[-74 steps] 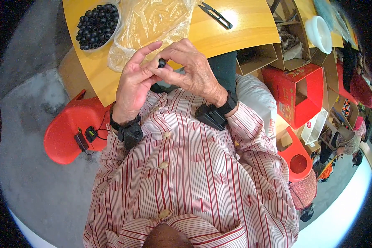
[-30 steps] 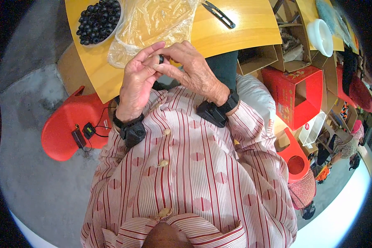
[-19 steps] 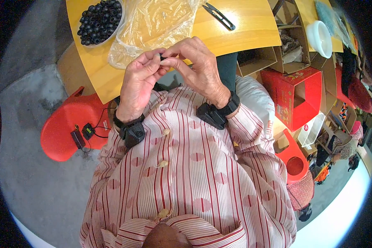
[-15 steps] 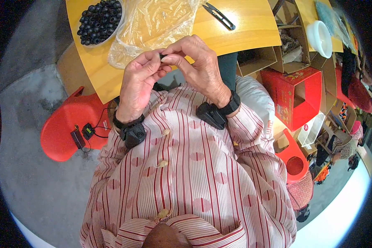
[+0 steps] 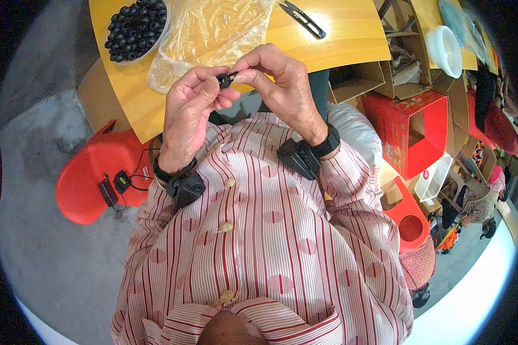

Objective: The person trims plastic pieces using thread snips and assembles small components into the pieces by hand.

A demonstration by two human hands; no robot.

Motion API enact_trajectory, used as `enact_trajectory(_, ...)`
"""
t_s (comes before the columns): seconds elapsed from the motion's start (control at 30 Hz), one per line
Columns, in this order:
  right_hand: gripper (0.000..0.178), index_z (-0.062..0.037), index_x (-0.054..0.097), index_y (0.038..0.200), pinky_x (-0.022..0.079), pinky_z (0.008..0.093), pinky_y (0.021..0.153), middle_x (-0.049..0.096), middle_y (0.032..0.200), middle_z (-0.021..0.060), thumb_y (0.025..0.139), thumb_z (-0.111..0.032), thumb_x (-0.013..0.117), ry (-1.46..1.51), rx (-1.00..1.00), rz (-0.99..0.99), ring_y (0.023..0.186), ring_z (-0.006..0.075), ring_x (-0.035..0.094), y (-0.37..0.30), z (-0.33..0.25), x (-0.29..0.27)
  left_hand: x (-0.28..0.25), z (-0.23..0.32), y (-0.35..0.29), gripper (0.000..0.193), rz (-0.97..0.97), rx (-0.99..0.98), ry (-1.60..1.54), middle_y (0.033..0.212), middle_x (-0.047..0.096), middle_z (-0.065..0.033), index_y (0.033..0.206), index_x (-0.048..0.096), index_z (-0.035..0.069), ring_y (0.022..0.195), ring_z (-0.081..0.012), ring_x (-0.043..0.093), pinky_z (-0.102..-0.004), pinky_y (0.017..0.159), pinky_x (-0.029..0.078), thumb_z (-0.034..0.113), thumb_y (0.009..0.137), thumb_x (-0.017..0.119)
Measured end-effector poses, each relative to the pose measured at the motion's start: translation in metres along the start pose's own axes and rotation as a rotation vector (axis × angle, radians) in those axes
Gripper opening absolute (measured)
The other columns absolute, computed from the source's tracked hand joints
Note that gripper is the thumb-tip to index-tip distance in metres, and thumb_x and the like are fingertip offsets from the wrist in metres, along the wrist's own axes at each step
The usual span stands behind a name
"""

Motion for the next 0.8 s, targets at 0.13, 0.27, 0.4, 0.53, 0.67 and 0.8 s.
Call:
enact_trajectory(0.13, 0.006, -0.0003, 0.063, 0.086, 0.046, 0.0234, 0.07, 0.058, 0.082, 0.0034, 0.08, -0.002, 0.065, 0.025, -0.003, -0.01, 0.078, 0.0109, 0.056, -0.001, -0.004, -0.001, 0.0, 0.001, 0.0, 0.02, -0.059, 0.029, -0.007, 0.079, 0.062, -0.0063, 0.103, 0.057, -0.001, 0.069, -0.01, 0.057, -0.0209, 0.064, 0.044, 0.013, 0.09, 0.057)
enact_trajectory(0.27, 0.008, -0.0006, 0.063, 0.083, 0.046, 0.0257, 0.068, 0.059, 0.079, 0.004, 0.076, -0.001, 0.067, -0.086, -0.09, -0.025, 0.076, 0.0141, 0.056, 0.002, -0.008, -0.005, 0.0, 0.005, 0.001, 0.019, -0.103, -0.027, -0.031, 0.075, 0.061, -0.0058, 0.104, 0.058, 0.0, 0.068, -0.009, 0.057, -0.0199, 0.063, 0.043, 0.01, 0.088, 0.058)
enact_trajectory(0.4, 0.01, -0.0018, 0.064, 0.082, 0.045, 0.0274, 0.067, 0.06, 0.076, 0.004, 0.073, -0.001, 0.069, -0.213, -0.204, -0.082, 0.075, 0.0168, 0.056, 0.006, -0.02, -0.008, -0.003, 0.007, 0.001, 0.021, -0.133, -0.084, -0.004, 0.075, 0.061, -0.0056, 0.105, 0.057, -0.001, 0.068, -0.0085, 0.056, -0.0198, 0.063, 0.043, 0.011, 0.087, 0.06)
enact_trajectory(0.53, 0.013, -0.0037, 0.064, 0.08, 0.046, 0.0286, 0.066, 0.061, 0.075, 0.0034, 0.069, -0.001, 0.07, -0.346, -0.311, -0.121, 0.073, 0.0191, 0.057, 0.009, -0.029, -0.009, -0.007, 0.008, 0.002, 0.023, -0.183, -0.153, 0.012, 0.076, 0.061, -0.0055, 0.105, 0.056, -0.001, 0.068, -0.0085, 0.056, -0.0194, 0.063, 0.043, 0.011, 0.086, 0.061)
enact_trajectory(0.67, 0.015, -0.0042, 0.064, 0.079, 0.046, 0.0296, 0.064, 0.061, 0.073, 0.0032, 0.066, -0.001, 0.072, -0.441, -0.395, -0.141, 0.072, 0.0207, 0.057, 0.009, -0.034, -0.008, -0.007, 0.008, 0.004, 0.022, -0.21, -0.171, -0.001, 0.078, 0.061, -0.0057, 0.103, 0.056, -0.002, 0.07, -0.0091, 0.057, -0.0199, 0.064, 0.043, 0.011, 0.085, 0.061)
enact_trajectory(0.8, 0.015, -0.0044, 0.064, 0.078, 0.046, 0.0299, 0.063, 0.06, 0.072, 0.0033, 0.065, -0.001, 0.072, -0.451, -0.398, -0.118, 0.071, 0.0209, 0.056, 0.008, -0.035, -0.008, -0.005, 0.009, 0.006, 0.021, -0.235, -0.131, 0.102, 0.078, 0.061, -0.0058, 0.101, 0.054, -0.001, 0.07, -0.0082, 0.056, -0.0189, 0.065, 0.043, 0.013, 0.087, 0.061)
Point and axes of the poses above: each hand's wrist, its own y-axis towards the middle knuckle, its own x-axis out of the palm, z = x × y, the point moved 3 cm from there along y, towards the middle knuckle
